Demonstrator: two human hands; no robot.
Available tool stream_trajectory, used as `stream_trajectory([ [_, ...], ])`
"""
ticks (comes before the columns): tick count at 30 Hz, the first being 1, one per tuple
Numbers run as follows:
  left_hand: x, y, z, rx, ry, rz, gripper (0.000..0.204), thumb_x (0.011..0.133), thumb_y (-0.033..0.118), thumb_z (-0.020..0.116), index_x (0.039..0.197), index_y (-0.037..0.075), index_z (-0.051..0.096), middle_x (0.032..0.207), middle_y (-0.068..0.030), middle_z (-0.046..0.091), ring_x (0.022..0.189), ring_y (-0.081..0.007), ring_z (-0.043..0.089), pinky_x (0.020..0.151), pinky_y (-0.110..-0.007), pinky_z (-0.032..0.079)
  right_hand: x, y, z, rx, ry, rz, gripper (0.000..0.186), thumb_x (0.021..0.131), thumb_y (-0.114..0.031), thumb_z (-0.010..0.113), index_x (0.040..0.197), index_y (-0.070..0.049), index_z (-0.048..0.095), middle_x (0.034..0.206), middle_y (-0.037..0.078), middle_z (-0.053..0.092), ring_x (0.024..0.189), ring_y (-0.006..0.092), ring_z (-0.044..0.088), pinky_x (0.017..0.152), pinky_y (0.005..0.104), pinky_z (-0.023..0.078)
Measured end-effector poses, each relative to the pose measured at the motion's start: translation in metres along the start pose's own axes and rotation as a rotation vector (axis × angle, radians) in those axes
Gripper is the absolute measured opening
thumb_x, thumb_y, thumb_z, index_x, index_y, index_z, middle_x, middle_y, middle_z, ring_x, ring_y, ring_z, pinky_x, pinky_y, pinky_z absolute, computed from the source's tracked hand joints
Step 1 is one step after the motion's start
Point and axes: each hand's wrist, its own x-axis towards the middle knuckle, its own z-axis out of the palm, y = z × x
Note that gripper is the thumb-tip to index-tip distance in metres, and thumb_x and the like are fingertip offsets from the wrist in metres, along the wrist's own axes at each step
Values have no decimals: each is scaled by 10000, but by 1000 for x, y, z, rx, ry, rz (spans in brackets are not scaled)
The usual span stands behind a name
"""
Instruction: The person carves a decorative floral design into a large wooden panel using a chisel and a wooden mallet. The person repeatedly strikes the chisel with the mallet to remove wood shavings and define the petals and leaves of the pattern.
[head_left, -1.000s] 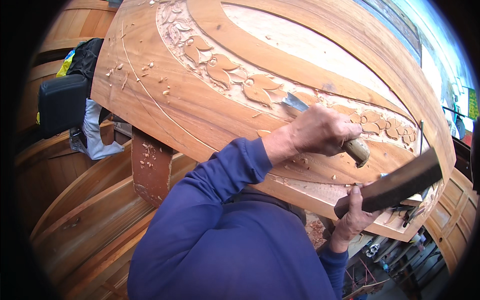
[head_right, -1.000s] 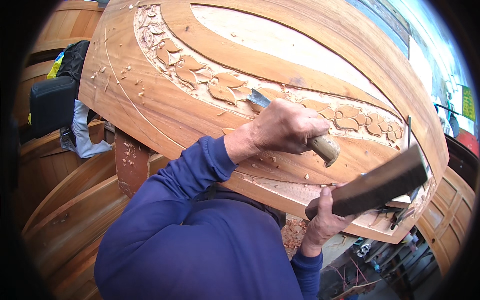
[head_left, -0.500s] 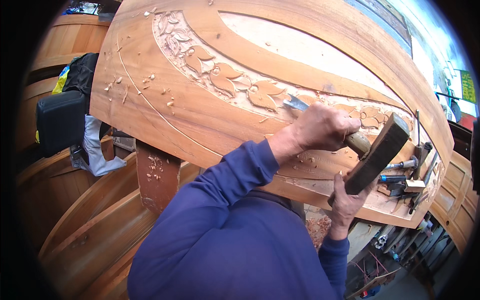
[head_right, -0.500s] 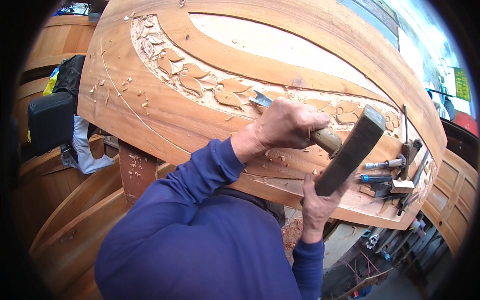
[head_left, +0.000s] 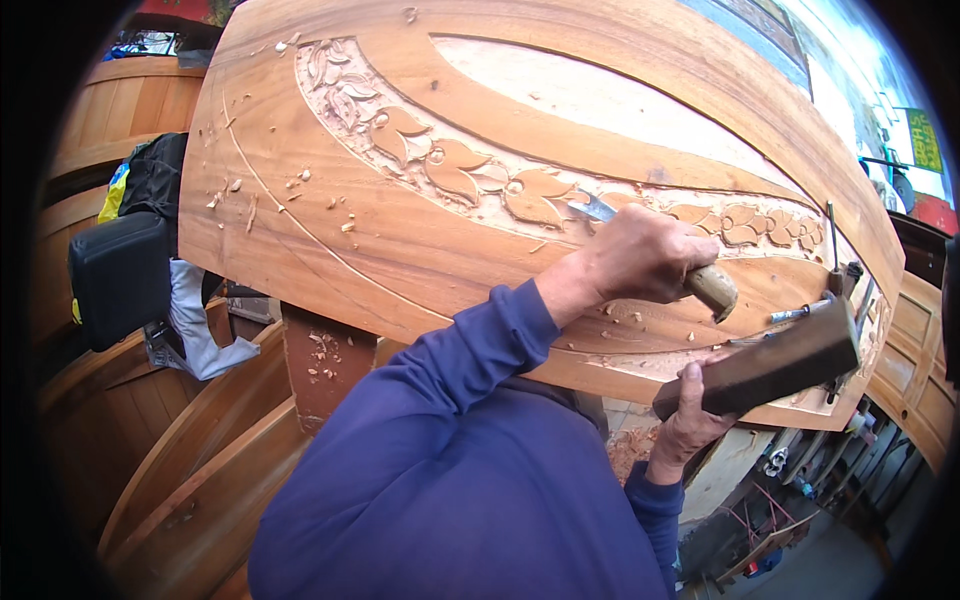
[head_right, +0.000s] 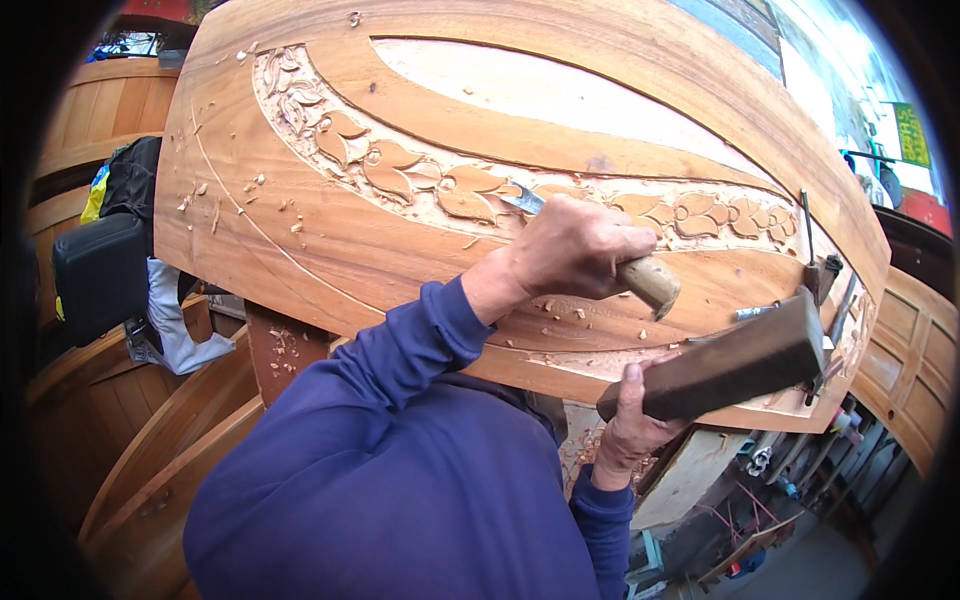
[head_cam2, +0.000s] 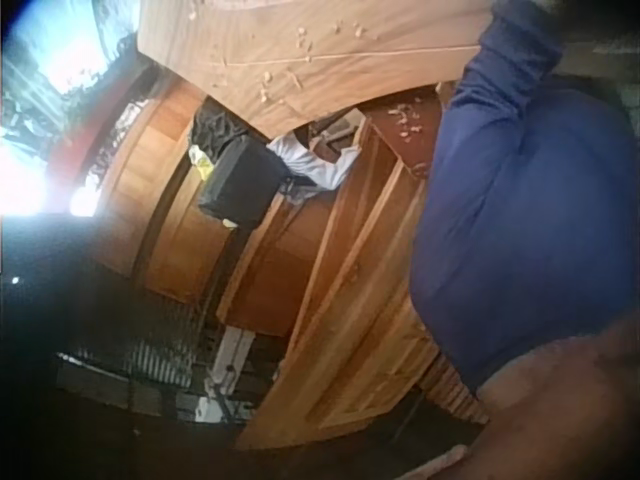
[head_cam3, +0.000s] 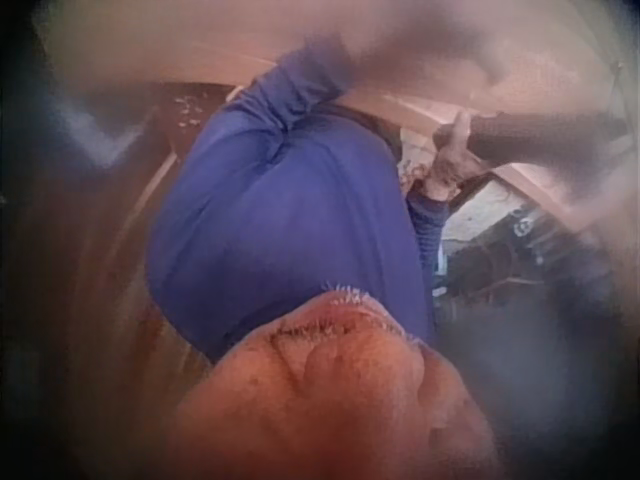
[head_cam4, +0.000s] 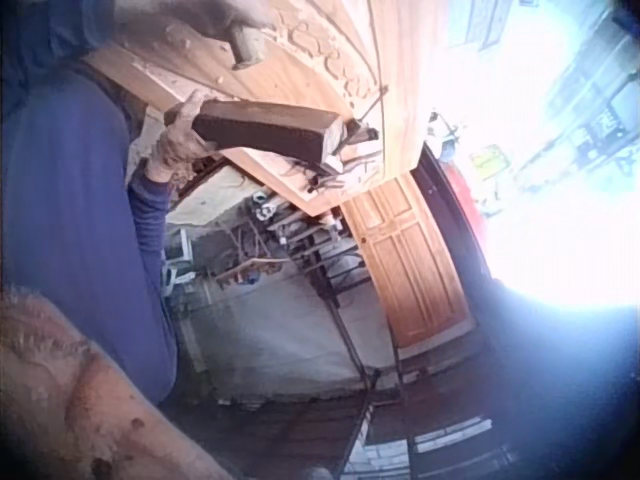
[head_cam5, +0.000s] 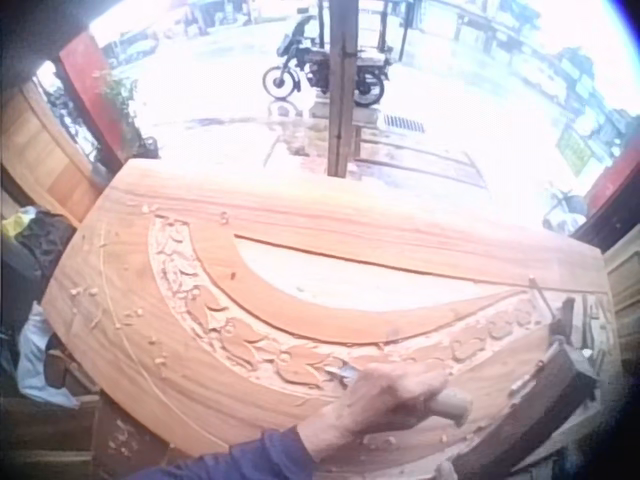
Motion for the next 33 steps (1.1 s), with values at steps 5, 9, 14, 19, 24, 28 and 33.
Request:
stream_trajectory([
  [5,12,-1,13,-22,-23,-80,144,808,229,765,827,153,645,697,-70,645,632,-275,688,528,-413,521,7,-5,-11,-53,-5,78,468,882,-42,766,1295,23,556,1052,104,653,928,197,641,923,352,536],
  [9,6,6,9,-7,-39,-110,164,786,242,790,846,155,664,729,-72,665,678,-281,706,552,-412,537,25,-24,-16,-29,26,-10,312,925,-50,702,1205,36,594,986,98,655,834,184,643,799,330,558],
  [14,6,6,2,-76,3,-64,158,782,247,790,830,162,666,708,-78,652,662,-289,703,546,-419,533,35,-12,-18,11,46,19,260,931,-48,681,1168,33,614,1022,102,658,854,189,655,826,339,562],
  [19,-1,4,-1,-33,2,-40,153,793,252,766,794,166,641,645,-82,598,599,-289,672,510,-430,508,25,18,-5,-101,-137,90,553,875,31,787,1351,-51,517,1054,45,639,857,129,630,840,287,530],
  [24,-1,3,-5,-32,20,-58,183,770,280,781,773,168,635,634,-74,584,590,-277,662,502,-422,493,25,21,-19,-76,-57,40,530,888,40,726,1387,19,548,1045,80,676,971,164,653,935,312,531],
  [28,2,1,-18,-69,-19,-12,205,770,300,789,765,171,630,638,-70,581,594,-271,662,505,-414,492,4,44,-20,-214,-197,-28,502,891,52,708,1354,5,519,1106,72,620,914,154,620,890,318,529],
  [33,-7,3,-28,-116,-48,11,205,751,285,785,771,170,617,665,-63,598,620,-272,670,510,-407,496,-12,8,9,-22,-39,-144,520,833,113,707,1321,51,537,1068,66,594,893,153,591,858,312,514],
])
